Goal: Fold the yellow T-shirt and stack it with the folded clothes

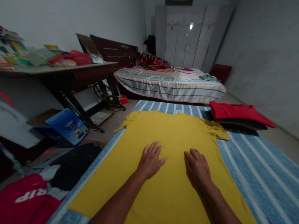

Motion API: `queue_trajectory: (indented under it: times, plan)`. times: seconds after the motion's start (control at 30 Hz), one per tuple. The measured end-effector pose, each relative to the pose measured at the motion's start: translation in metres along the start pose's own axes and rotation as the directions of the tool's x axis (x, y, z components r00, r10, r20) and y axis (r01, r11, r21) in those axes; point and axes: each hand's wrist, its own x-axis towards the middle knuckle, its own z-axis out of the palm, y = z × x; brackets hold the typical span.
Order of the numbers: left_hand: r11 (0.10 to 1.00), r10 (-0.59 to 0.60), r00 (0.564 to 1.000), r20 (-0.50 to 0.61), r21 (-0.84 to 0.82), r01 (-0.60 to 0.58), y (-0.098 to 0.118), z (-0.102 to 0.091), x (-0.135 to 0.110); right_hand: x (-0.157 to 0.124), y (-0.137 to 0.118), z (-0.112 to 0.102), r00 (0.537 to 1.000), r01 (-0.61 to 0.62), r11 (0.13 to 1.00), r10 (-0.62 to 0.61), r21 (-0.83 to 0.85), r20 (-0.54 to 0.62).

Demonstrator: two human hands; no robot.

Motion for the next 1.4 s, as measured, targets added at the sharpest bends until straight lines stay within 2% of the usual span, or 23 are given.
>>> queue_trajectory:
  times: [0.4,1.07,1.4]
  plan:
    - [1.0,0.016,0.999,-0.027,-0.018,-0.017,-0.0015,0.001,0.0002,0.0003,0.0011,0.0016,1.0,0.011,1.0,-0.011,0.026,-0.012]
    - [1.0,-0.002,1.0,0.008,-0.011,0.002,0.0006,-0.003,-0.0005,0.0006,0.0006,0.0002,1.0,0.01,1.0,-0.01,-0.003,0.009]
    - [1.0,0.007,1.0,-0.01,-0.024,-0.008,-0.0009,-0.0016,-0.0008,0.0002,0.0006,0.0017,1.0,-0.001,1.0,0.001,0.008,0.016]
